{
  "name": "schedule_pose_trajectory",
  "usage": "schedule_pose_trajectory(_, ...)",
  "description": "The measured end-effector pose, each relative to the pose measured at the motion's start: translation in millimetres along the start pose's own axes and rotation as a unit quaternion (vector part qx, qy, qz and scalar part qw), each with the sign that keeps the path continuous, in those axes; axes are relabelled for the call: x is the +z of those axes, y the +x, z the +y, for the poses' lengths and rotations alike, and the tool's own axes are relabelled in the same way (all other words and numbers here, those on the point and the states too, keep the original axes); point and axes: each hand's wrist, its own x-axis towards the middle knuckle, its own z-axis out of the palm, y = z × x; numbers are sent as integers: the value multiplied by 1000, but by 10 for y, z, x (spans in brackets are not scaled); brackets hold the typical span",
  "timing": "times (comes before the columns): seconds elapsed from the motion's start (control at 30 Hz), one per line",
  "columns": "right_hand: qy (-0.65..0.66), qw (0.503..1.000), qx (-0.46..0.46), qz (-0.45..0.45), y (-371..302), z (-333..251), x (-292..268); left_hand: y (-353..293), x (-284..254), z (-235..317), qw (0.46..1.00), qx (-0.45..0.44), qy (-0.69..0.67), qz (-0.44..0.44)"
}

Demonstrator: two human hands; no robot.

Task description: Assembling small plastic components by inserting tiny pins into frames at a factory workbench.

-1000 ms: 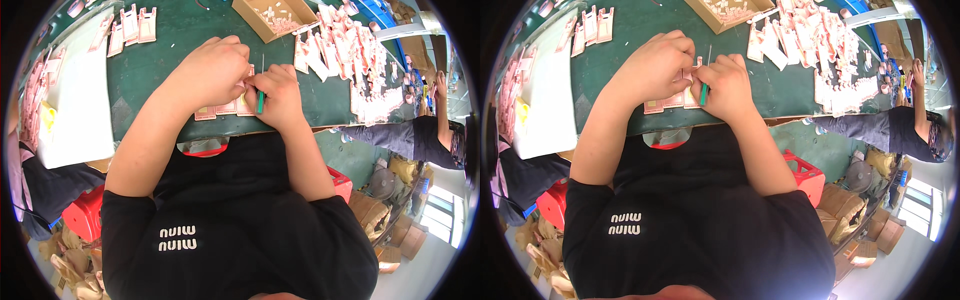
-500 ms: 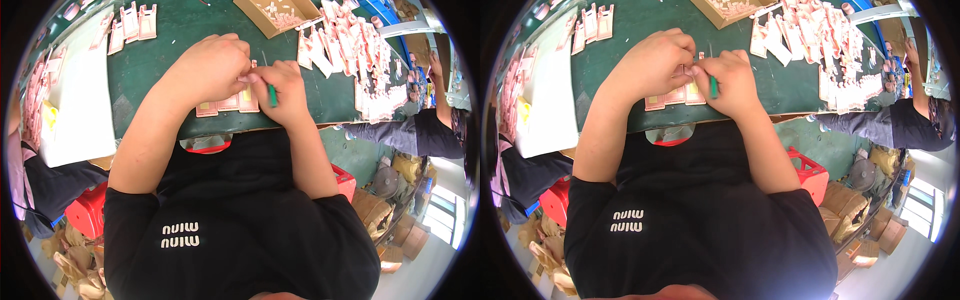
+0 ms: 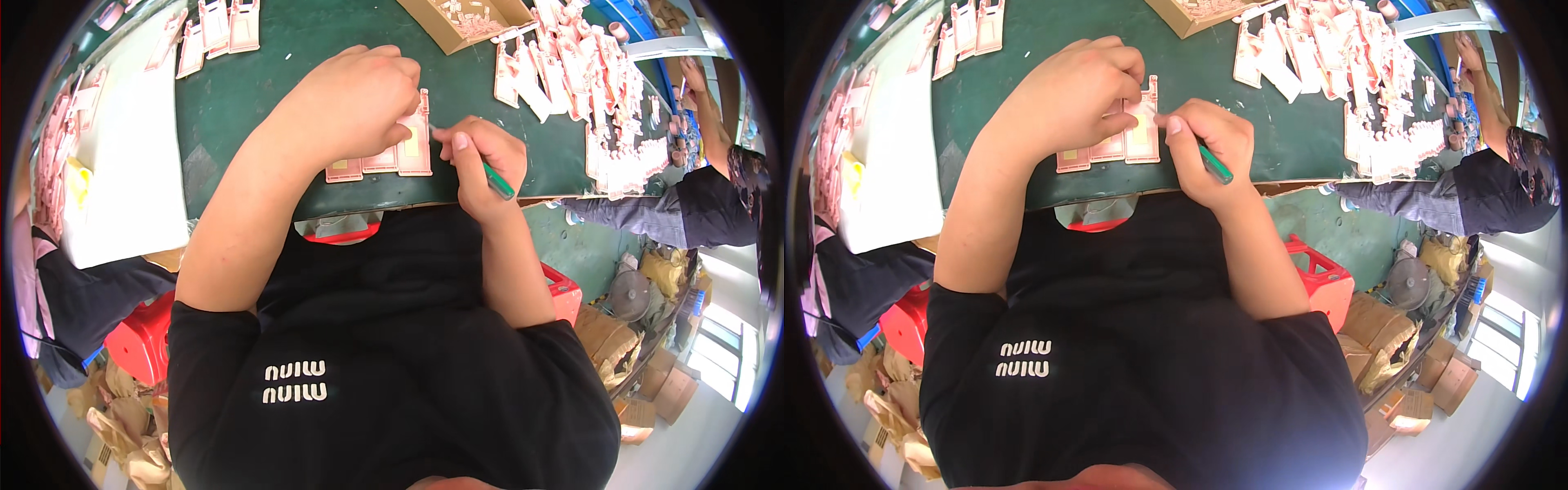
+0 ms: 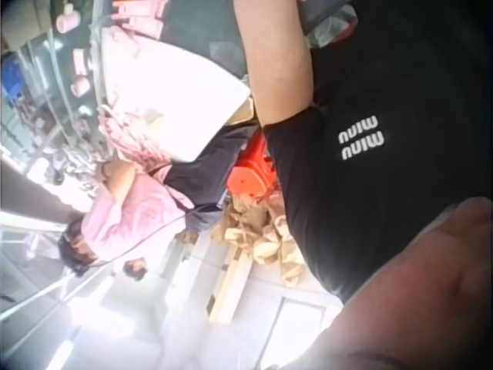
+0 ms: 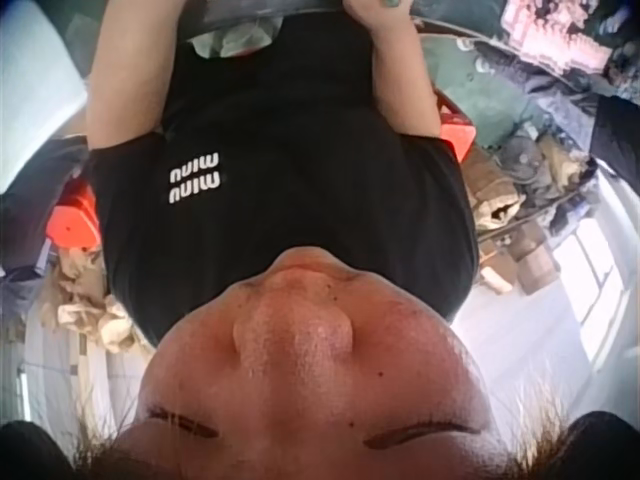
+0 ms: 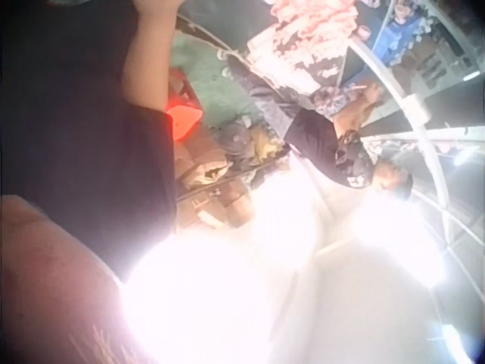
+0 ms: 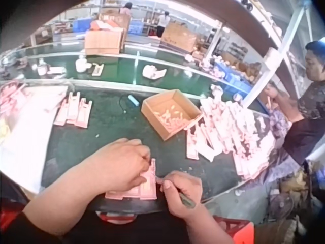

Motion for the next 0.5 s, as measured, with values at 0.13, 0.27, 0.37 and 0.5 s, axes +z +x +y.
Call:
schedule_pose_trajectory(0.13,7,999,27,39,-36,81,55,12,12,-1,1000,0,-6,3)
schedule_pose_trajectory(0.27,-33,999,-30,14,-29,114,60,7,-22,23,1000,-15,-9,-9)
schedule_pose_trajectory(0.37,-62,997,-36,22,-21,77,89,6,-22,14,1000,-17,-12,-13)
schedule_pose_trajectory(0.5,-74,996,-55,18,-18,64,98,2,-21,11,1000,-19,-9,-22)
